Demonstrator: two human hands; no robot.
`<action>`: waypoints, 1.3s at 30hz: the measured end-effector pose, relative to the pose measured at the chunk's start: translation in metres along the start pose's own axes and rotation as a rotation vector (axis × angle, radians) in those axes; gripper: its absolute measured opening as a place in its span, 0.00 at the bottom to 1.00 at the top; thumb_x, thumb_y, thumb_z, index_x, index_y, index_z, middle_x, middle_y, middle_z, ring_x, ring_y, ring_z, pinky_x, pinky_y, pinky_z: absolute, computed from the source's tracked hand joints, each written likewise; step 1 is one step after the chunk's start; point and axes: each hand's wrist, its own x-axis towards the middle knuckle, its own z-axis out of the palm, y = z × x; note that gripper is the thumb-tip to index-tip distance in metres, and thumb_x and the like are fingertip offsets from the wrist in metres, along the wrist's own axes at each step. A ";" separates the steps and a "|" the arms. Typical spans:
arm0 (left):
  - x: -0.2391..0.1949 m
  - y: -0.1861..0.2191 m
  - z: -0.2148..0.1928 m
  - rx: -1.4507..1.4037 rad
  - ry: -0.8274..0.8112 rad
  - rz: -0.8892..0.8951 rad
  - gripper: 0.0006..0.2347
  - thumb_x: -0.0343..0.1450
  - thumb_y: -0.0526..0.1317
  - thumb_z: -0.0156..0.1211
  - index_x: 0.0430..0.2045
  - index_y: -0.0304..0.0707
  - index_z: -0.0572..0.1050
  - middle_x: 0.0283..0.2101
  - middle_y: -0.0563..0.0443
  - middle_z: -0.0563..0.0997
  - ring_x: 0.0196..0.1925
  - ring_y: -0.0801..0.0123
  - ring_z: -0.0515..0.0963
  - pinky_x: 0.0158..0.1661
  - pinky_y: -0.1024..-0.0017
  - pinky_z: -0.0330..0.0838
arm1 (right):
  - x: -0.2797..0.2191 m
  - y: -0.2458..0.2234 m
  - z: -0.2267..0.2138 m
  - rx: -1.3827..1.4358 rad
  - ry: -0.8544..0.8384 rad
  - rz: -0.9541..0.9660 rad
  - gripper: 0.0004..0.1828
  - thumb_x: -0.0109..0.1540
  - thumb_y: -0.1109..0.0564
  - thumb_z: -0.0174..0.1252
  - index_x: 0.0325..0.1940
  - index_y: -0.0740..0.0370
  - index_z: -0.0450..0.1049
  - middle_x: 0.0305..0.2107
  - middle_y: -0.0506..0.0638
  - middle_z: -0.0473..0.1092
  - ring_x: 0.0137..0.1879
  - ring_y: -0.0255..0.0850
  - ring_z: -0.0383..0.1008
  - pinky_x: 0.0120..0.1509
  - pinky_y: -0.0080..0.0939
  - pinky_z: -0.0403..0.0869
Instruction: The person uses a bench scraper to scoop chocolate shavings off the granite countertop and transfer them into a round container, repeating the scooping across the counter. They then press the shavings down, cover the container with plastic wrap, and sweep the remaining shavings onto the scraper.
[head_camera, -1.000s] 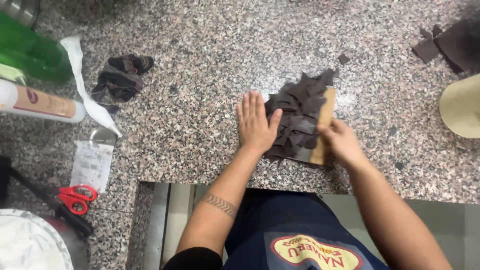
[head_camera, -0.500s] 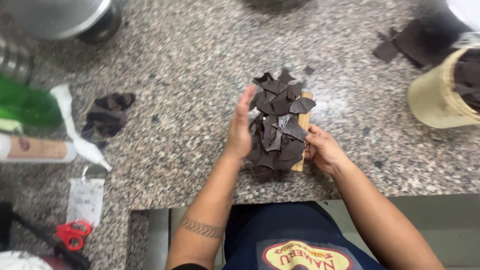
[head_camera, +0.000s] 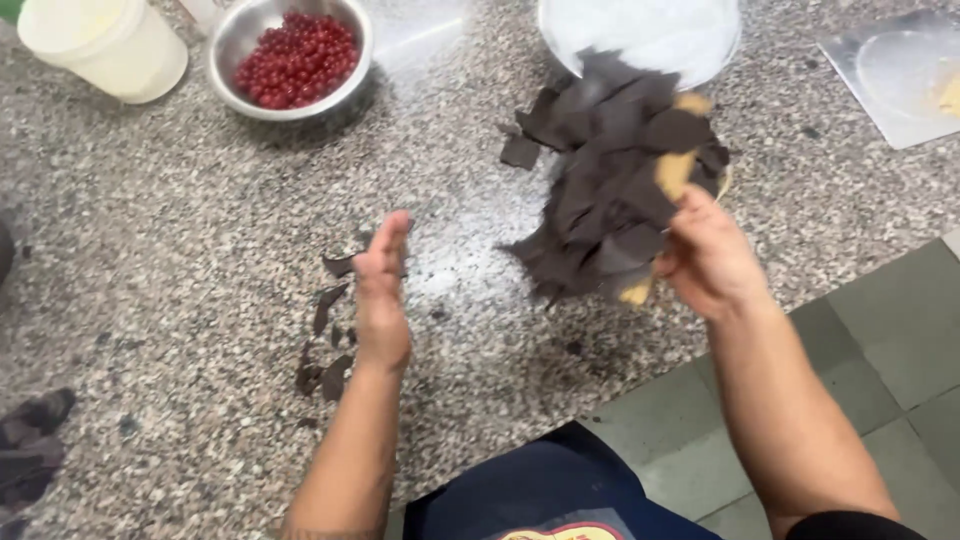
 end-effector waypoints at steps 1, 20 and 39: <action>0.007 -0.018 0.017 0.001 0.001 0.003 0.37 0.79 0.64 0.25 0.73 0.26 0.53 0.76 0.37 0.59 0.80 0.54 0.55 0.77 0.60 0.42 | 0.000 -0.015 -0.001 0.000 -0.003 -0.001 0.16 0.71 0.59 0.56 0.63 0.62 0.68 0.47 0.49 0.76 0.46 0.36 0.80 0.40 0.33 0.78; 0.063 -0.160 0.174 0.012 0.004 -0.610 0.13 0.70 0.42 0.65 0.28 0.34 0.67 0.25 0.47 0.79 0.21 0.70 0.79 0.23 0.73 0.77 | 0.006 -0.018 -0.083 -0.104 0.433 -0.248 0.10 0.77 0.56 0.49 0.62 0.59 0.63 0.48 0.54 0.75 0.46 0.44 0.80 0.45 0.49 0.83; -0.037 -0.020 0.068 0.927 -0.092 0.332 0.30 0.79 0.55 0.45 0.72 0.34 0.56 0.74 0.36 0.62 0.80 0.50 0.57 0.79 0.51 0.48 | -0.018 0.052 0.016 -0.061 0.336 -0.198 0.12 0.74 0.57 0.54 0.60 0.58 0.63 0.48 0.50 0.73 0.48 0.43 0.79 0.46 0.51 0.83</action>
